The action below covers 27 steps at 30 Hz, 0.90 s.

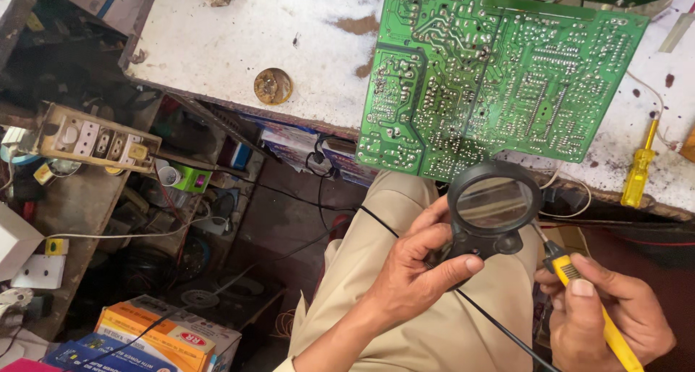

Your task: The person holds a magnifying glass over a green circuit board and uses a yellow probe to touch various points on the board. The person moves the magnifying glass and probe across different sections of the board while inspecting it.

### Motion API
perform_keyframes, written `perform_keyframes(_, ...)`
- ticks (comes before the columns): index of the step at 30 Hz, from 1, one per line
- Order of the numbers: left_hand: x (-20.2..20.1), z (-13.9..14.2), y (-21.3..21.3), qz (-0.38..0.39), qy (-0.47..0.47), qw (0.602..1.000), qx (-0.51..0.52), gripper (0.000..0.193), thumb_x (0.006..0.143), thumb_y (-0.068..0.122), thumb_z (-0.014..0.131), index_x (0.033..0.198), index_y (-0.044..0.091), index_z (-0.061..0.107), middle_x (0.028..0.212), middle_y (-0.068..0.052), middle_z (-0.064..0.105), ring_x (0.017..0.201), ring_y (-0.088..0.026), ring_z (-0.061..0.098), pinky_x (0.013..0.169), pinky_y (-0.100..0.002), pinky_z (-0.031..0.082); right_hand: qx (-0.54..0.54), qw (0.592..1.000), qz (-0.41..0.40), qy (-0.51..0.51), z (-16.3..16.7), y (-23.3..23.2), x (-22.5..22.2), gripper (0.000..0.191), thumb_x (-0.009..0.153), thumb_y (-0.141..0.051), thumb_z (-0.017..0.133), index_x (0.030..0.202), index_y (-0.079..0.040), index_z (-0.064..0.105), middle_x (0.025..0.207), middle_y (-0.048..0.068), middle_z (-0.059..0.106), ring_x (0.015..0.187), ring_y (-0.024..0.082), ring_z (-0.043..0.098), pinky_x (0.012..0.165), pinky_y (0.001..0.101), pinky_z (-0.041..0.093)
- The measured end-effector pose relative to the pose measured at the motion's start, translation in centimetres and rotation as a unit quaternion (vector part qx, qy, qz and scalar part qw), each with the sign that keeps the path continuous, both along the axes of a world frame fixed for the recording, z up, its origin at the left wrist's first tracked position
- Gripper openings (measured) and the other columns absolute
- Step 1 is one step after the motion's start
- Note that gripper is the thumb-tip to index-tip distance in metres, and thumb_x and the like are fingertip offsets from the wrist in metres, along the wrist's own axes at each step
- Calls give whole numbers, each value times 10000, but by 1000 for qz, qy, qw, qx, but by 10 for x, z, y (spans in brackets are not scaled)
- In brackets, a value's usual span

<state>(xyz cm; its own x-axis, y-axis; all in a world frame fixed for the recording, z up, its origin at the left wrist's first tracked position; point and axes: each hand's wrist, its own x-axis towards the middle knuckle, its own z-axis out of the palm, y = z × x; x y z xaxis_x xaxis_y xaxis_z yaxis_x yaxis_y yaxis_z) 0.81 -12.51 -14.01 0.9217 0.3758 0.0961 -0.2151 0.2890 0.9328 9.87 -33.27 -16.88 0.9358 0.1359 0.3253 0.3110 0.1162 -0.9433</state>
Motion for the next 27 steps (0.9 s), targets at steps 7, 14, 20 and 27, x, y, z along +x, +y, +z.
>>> perform_keyframes(7,0,-2,0,-1,-3,1000,23,240,980,176,744,1011,-43,650,1641,-183,441,1490,-221,457,1202,-334,373,-27,999,-12,22,4,-3,-1,160,1069,-8,614,1078,151,612,914,243,689,708,210,701,722,292,605)
perform_keyframes(14,2,1,0,0,-5,1000,16,246,997,183,748,1005,-36,637,1630,-167,465,1428,-206,493,1157,-327,415,-32,998,-27,43,6,-3,-3,97,1060,43,573,1078,138,583,939,263,690,735,222,696,720,300,591)
perform_keyframes(20,8,9,3,-6,23,1000,-10,260,973,184,740,1112,-30,687,1580,-143,498,1378,-199,516,1102,-323,434,-19,997,-29,66,9,-3,-2,112,1064,2,587,1118,99,605,938,253,692,752,200,708,684,261,572)
perform_keyframes(27,19,10,6,14,-18,1000,18,237,980,175,750,1076,-30,680,1577,-153,515,1402,-219,527,1158,-340,421,-78,994,-41,63,4,-12,2,106,1093,-28,574,1093,78,580,926,270,693,702,187,657,631,228,500)
